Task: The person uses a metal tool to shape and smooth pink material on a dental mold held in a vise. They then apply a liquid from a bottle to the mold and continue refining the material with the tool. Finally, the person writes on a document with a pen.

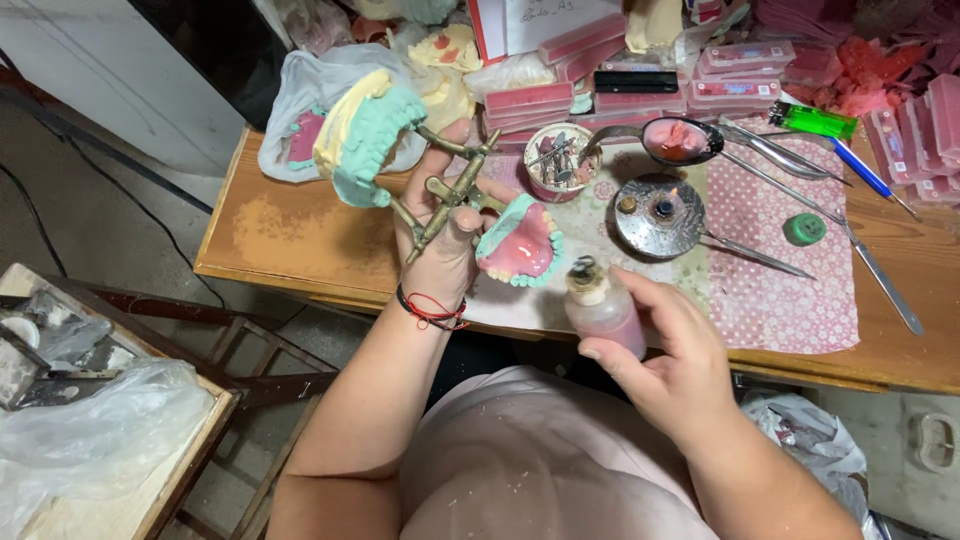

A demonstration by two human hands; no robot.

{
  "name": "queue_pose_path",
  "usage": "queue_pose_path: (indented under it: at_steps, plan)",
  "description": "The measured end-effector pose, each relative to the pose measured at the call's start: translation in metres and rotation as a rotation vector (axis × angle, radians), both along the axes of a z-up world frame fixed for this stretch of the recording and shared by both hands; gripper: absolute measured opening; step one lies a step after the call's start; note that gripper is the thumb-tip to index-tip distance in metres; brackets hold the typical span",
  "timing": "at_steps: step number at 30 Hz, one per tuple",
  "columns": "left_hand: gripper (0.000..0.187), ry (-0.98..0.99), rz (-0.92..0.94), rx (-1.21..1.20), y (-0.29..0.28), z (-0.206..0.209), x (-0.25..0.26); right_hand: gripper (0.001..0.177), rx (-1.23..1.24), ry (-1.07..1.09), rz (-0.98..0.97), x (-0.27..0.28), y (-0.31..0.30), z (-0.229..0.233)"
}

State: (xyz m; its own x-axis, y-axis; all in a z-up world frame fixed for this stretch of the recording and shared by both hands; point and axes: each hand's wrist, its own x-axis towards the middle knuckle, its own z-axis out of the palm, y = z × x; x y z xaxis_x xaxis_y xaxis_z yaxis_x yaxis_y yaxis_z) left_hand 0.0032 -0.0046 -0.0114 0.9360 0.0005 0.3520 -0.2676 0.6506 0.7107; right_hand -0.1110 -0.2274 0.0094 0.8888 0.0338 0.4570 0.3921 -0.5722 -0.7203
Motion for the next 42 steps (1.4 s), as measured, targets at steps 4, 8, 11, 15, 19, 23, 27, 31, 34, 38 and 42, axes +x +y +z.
queue_pose_path:
  at_steps: [4,8,11,15,19,23,27,31,34,38,42]
  plan:
    - [0.102,0.023,0.011,0.002,-0.001,0.001,0.002,0.071,0.093,-0.004,-0.01,-0.003,-0.02,-0.014]
    - [0.108,0.03,0.005,0.032,-0.003,-0.003,0.006,0.072,0.349,-0.013,-0.05,-0.002,-0.047,-0.023]
    - [0.104,0.054,-0.034,0.059,-0.005,-0.006,0.008,0.07,0.403,-0.023,-0.141,0.0,-0.066,-0.021]
    - [0.087,0.021,-0.155,-0.038,-0.004,-0.018,0.01,0.073,0.45,-0.029,-0.148,0.0,-0.077,-0.024]
    - [0.071,0.044,-0.154,-0.04,-0.001,-0.026,0.0,0.076,0.499,0.03,-0.113,-0.006,-0.076,-0.024]
    - [0.093,0.136,-0.301,-0.084,0.005,-0.034,-0.015,0.077,0.454,0.029,-0.054,-0.004,-0.065,-0.018]
    - [0.15,0.17,-0.376,0.072,0.007,-0.005,-0.033,0.07,0.352,0.071,-0.014,-0.006,-0.054,-0.02]
    - [0.141,0.142,-0.394,0.021,0.007,-0.008,-0.04,0.067,0.158,0.049,-0.055,-0.006,-0.047,-0.015]
    - [0.095,0.247,-0.298,-0.075,0.001,-0.007,-0.046,0.071,0.174,0.059,-0.054,-0.004,-0.043,-0.016]
    - [0.074,0.309,-0.134,-0.084,-0.006,-0.019,-0.051,0.069,0.136,0.047,-0.055,0.0,-0.035,-0.005]
    - [0.045,0.232,-0.105,-0.12,-0.014,-0.037,-0.054,0.07,-0.068,-0.017,-0.114,0.004,-0.024,0.009]
